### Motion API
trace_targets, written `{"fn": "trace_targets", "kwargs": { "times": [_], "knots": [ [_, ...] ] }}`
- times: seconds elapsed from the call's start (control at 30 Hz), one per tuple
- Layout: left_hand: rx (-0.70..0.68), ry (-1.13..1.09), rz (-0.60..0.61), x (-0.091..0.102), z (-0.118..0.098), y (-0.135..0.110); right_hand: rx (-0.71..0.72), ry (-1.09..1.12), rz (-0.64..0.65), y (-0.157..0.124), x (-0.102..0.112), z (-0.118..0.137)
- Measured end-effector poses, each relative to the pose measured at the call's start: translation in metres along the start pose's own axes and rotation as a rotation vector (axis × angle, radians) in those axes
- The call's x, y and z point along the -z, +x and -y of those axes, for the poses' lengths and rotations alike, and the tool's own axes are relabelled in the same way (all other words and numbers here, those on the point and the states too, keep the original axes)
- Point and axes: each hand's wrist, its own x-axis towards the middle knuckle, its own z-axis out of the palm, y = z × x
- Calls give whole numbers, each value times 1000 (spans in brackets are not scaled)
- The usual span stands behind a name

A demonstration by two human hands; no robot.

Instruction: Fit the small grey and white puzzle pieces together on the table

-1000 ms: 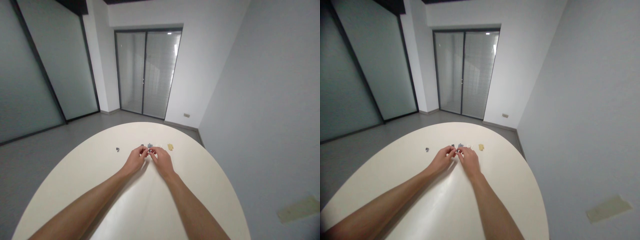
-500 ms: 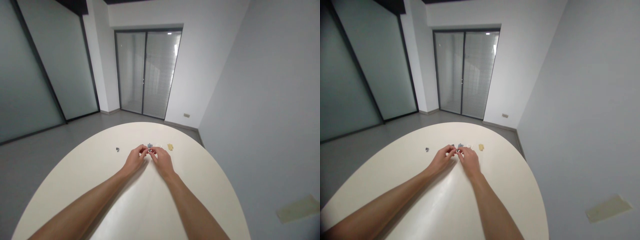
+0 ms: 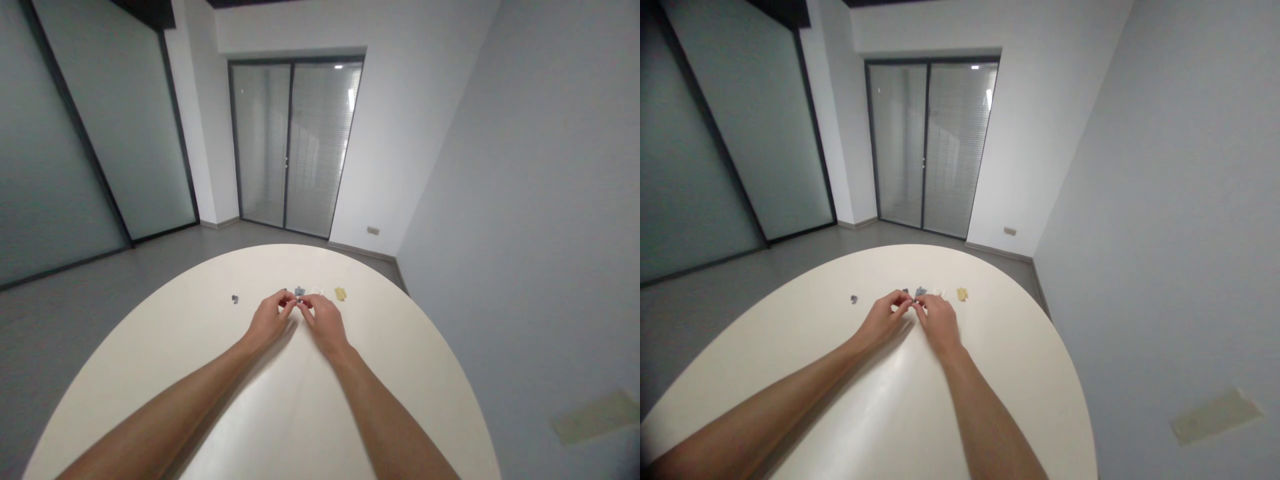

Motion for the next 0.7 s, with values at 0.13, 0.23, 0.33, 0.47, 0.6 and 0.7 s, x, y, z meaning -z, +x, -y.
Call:
{"fn": "trace_targets", "kwargs": {
  "times": [0.13, 0.23, 0.33, 0.47, 0.6, 0.7],
  "knots": [
    [11, 33, -11, -1, 2, 0, 1, -2, 4, 0, 0, 0],
    [11, 52, -14, -2, 3, 1, 12, -4, 6, 0, 0, -1],
    [13, 65, -15, -1, 3, 0, 27, -14, 3, 0, -1, -2],
    [29, 89, -17, -1, 2, 0, 57, -33, 0, 0, 0, -3],
    [47, 116, -19, -1, 2, 0, 70, -33, -4, 1, 0, -2],
    [55, 135, -22, 0, 1, -1, 64, -28, -6, 0, 0, -2]
  ]
}}
